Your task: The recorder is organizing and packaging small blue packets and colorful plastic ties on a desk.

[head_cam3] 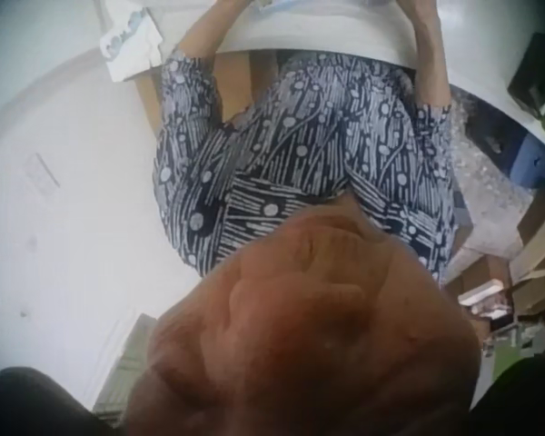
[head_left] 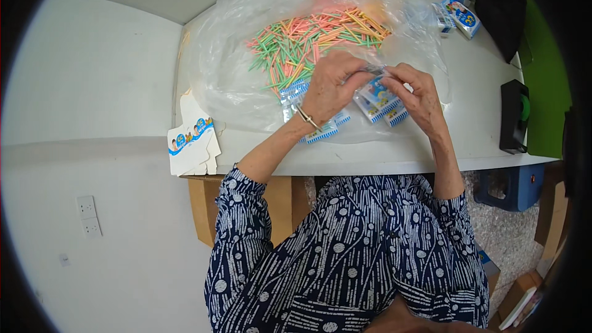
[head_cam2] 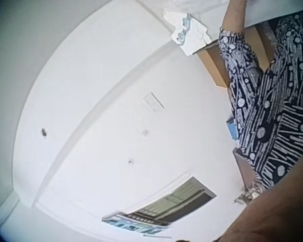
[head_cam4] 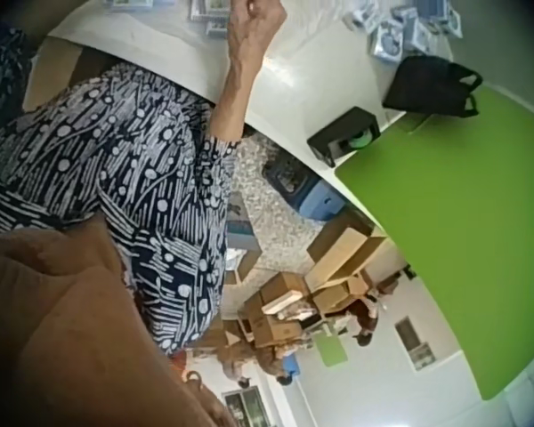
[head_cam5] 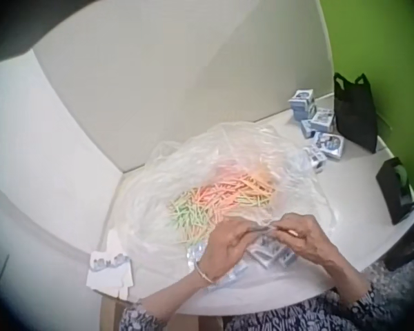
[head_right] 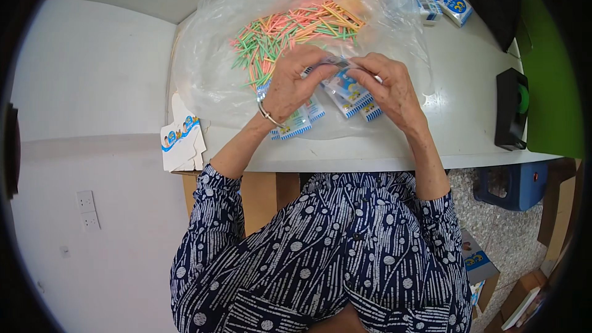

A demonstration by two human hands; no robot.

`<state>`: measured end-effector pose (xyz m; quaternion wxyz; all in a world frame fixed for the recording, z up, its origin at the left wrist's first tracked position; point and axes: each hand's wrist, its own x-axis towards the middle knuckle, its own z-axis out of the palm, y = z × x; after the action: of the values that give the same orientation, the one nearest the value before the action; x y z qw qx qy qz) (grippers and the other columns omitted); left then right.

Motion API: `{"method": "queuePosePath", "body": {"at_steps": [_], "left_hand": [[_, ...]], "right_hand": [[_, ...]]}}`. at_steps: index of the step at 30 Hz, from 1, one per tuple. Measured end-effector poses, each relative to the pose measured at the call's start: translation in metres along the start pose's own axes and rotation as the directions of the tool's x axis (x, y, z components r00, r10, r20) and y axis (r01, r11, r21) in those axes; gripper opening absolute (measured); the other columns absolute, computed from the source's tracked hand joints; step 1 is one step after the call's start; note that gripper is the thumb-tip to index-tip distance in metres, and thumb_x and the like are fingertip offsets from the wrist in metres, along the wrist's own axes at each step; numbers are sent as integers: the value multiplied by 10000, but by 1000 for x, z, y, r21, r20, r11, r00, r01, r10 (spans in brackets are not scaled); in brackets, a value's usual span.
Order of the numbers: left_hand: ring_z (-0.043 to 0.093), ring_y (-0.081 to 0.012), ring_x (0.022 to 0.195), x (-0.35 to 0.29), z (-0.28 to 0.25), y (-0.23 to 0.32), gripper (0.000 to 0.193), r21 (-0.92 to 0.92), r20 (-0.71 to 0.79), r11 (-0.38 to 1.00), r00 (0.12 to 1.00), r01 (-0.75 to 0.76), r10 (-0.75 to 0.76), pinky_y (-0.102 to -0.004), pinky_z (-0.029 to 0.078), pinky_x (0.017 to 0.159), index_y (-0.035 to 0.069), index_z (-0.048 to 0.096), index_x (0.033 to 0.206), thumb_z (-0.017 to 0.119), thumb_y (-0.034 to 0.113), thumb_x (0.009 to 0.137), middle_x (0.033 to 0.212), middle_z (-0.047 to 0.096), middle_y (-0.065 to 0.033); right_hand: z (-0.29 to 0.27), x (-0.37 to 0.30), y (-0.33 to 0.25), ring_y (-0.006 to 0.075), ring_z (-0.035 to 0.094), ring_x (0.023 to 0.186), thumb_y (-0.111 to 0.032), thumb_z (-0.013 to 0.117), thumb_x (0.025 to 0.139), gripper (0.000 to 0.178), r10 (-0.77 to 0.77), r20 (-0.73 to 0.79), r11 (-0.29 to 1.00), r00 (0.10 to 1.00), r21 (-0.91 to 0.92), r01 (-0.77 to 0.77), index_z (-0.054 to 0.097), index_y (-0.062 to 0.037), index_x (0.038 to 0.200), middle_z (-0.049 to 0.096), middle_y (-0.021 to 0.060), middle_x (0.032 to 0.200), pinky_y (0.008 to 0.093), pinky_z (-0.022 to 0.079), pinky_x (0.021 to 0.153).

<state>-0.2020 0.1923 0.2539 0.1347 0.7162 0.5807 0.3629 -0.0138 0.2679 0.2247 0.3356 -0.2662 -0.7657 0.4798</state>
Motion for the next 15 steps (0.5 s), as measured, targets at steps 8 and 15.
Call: {"method": "queuePosePath", "body": {"at_steps": [8,15], "left_hand": [[568,-208,709,-26,4,0,132,-49,-127,992,984,117,-122,-320,433,679,30,686,895,654,75,776,783,632,-90],[553,-254,718,-33,-1,-1,114,271,-68,953,990,138,-124,-343,423,666,31,673,860,645,112,785,773,623,-103]], "right_hand": [[25,-6,1,81,471,640,-111,634,837,160,137,94,977,986,153,-150,645,20,928,582,26,697,236,383,572],[39,-4,5,311,462,553,-186,613,849,270,-58,94,994,994,-83,66,502,14,706,484,161,619,384,370,533]]}}
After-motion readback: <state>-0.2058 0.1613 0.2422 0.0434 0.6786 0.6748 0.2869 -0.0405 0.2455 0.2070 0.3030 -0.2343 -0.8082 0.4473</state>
